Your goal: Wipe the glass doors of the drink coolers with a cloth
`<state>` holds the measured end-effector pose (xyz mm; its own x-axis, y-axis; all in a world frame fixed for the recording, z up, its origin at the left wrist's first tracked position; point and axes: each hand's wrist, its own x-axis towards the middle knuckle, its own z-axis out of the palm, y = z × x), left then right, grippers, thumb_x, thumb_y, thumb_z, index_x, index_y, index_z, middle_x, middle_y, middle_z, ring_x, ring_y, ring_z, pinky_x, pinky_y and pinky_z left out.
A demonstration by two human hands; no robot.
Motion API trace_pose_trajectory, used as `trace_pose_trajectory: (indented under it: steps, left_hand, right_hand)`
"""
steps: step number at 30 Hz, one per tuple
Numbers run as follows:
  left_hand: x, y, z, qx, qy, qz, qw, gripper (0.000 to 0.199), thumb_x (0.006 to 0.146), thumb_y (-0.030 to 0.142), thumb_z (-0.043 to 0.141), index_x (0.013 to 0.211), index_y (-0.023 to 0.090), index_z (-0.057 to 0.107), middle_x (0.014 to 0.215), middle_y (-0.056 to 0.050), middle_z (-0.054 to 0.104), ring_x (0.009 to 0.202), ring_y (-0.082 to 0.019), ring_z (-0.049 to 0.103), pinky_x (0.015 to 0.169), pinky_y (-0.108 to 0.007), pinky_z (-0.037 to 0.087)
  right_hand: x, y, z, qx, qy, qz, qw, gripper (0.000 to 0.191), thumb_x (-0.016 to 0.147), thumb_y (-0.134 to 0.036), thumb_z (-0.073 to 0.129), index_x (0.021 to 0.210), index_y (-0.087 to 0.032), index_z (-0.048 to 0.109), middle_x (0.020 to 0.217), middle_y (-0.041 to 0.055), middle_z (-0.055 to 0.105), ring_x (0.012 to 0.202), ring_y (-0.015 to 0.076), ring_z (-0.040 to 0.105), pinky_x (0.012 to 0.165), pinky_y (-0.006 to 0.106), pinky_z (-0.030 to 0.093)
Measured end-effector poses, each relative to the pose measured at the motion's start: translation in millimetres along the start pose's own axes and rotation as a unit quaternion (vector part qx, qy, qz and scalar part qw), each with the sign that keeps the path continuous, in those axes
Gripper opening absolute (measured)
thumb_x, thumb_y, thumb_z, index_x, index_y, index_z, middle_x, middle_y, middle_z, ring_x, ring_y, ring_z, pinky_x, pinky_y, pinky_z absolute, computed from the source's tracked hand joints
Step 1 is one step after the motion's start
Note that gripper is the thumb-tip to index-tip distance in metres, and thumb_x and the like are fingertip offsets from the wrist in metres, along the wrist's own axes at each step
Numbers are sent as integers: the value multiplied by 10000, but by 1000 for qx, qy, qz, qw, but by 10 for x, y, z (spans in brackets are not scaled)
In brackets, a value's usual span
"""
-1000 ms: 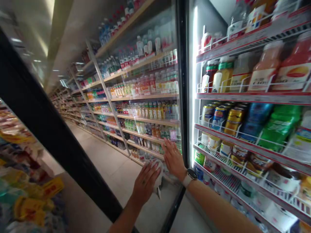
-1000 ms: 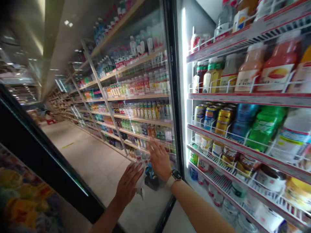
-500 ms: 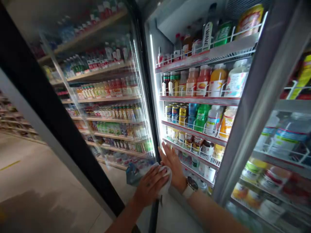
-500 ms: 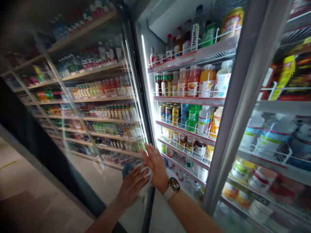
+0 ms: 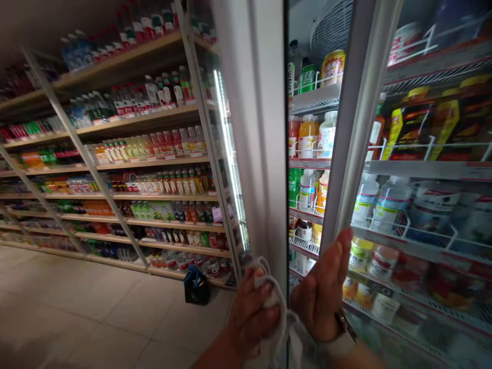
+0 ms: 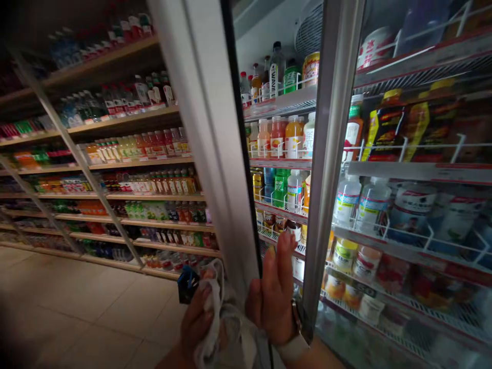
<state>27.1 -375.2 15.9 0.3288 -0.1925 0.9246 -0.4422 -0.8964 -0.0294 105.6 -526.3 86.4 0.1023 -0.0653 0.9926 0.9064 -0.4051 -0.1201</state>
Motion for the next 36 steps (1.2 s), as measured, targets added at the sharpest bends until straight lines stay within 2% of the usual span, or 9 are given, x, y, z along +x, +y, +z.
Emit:
trace_pose_trajectory:
  steps: [3, 5, 11, 15, 19, 26, 30, 33, 36]
  left_hand:
    - [235, -164, 76, -16, 105, 19, 994, 529, 997, 269, 441, 1514, 287, 332, 1518, -28, 455, 1323, -236, 524, 1121, -452, 478]
    - [334, -346, 131, -14, 126, -4, 992, 505, 995, 215, 431, 1496, 262, 377, 1525, -44, 446, 1347, -235, 494, 1140, -443, 451]
    - [156, -1176, 218, -47, 117, -46, 991, 512, 989, 176, 389, 1495, 252, 388, 1491, -81, 488, 1358, -242, 483, 1146, -461, 437]
    - [3, -1829, 259, -65, 95, -58, 992, 516, 982, 152, 370, 1490, 241, 395, 1502, -53, 481, 1372, -198, 466, 1166, -392, 413]
    - [56, -2358, 417, -126, 98, -122, 980, 503, 992, 185, 395, 1484, 284, 404, 1493, -44, 495, 1364, -220, 482, 1132, -410, 465]
    - [440, -2966, 1241, -269, 73, -210, 937, 453, 1023, 308, 395, 1474, 269, 417, 1455, -64, 539, 1316, -207, 538, 1111, -397, 477]
    - [709, -3259, 1753, -266, 72, -115, 954, 477, 1031, 278, 371, 1508, 285, 348, 1505, -65, 480, 1374, -196, 471, 1143, -423, 436]
    - [887, -3485, 2083, -165, 97, -17, 981, 518, 1011, 227, 436, 1512, 312, 333, 1505, -42, 482, 1449, -196, 352, 1214, -462, 324]
    - [990, -3680, 2378, -59, 116, 26, 991, 570, 994, 249, 482, 1529, 303, 295, 1527, -45, 451, 1498, -213, 221, 1253, -513, 192]
  right_hand:
    - [-58, -11, 165, 15, -9, -18, 1000, 630, 989, -194, 292, 1593, -230, 117, 1666, 13, 95, 1512, 332, 132, 1194, 629, 261]
    - [-124, -9, 354, 17, -20, -25, 999, 620, 994, -193, 284, 1592, -225, 122, 1666, 18, 98, 1510, 317, 147, 1194, 611, 270]
    - [-347, -65, 1172, 23, -44, -19, 999, 616, 995, -185, 297, 1588, -248, 143, 1660, 19, 116, 1504, 295, 185, 1183, 591, 316]
    - [-544, -150, 1785, 35, -69, -28, 997, 601, 995, -167, 325, 1580, -193, 189, 1655, 44, 139, 1502, 236, 208, 1208, 461, 313]
    - [-748, -182, 2257, 39, -93, -44, 994, 609, 984, -140, 353, 1574, -202, 216, 1650, 36, 160, 1493, 210, 233, 1193, 395, 348]
    - [-810, 233, 2802, -5, -179, -38, 983, 621, 978, -155, 371, 1574, -236, 217, 1650, 41, 178, 1486, 234, 272, 1163, 425, 400]
    - [-670, 684, 3018, -14, -217, 4, 976, 567, 1024, -281, 301, 1580, -234, 199, 1646, 72, 208, 1480, 254, 291, 1160, 459, 396]
    - [-589, 977, 3168, -29, -212, 49, 976, 552, 1041, -351, 247, 1580, -246, 193, 1645, 72, 215, 1487, 245, 274, 1167, 458, 384]
    - [-553, 1209, 3331, -40, -201, 56, 977, 553, 1044, -369, 233, 1581, -246, 189, 1644, 77, 220, 1492, 246, 263, 1177, 468, 364]
